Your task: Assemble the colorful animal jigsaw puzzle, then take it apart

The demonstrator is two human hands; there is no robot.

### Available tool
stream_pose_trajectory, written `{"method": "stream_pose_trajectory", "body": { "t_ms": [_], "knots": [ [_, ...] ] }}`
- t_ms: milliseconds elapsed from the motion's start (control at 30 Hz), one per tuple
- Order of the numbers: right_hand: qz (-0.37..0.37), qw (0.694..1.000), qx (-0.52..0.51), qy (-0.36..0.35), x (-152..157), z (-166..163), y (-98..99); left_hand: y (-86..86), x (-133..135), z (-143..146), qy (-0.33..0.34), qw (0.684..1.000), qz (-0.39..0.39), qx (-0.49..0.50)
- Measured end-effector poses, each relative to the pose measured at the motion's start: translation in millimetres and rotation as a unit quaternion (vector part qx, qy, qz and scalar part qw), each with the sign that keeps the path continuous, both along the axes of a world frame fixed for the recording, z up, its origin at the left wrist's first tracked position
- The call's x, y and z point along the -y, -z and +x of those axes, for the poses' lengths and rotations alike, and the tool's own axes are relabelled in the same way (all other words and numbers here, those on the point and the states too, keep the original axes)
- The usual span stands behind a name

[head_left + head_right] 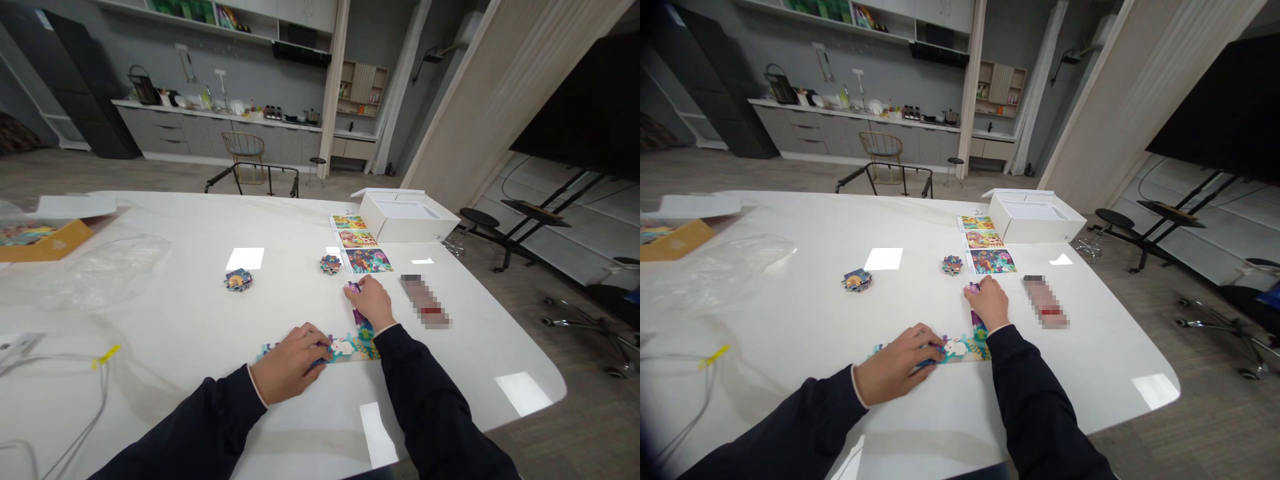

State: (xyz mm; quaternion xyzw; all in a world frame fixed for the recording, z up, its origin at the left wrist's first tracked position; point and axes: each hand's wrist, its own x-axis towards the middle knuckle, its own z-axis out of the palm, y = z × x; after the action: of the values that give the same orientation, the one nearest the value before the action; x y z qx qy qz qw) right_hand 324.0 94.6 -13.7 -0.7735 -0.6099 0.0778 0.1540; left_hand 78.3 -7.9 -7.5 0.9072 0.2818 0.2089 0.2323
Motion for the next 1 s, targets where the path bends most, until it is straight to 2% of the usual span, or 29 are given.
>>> {"method": "stream_pose_trajectory", "body": {
  "t_ms": [200,767,1000],
  "knots": [
    [-0.01,1.0,-0.015,0.01,-3.7,3.1,1.8,-0.4,0.3,0.7,-0.001,1.0,-0.005,-0.003],
    [0.027,0.995,-0.097,0.004,-10.4,19.6,5.8,-0.3,0.3,-0.3,0.002,1.0,0.002,-0.006],
    [0.022,1.0,-0.011,-0.014,-2.7,4.4,7.3,3.0,0.4,-0.6,-0.002,1.0,0.015,-0.008]
  ]
}}
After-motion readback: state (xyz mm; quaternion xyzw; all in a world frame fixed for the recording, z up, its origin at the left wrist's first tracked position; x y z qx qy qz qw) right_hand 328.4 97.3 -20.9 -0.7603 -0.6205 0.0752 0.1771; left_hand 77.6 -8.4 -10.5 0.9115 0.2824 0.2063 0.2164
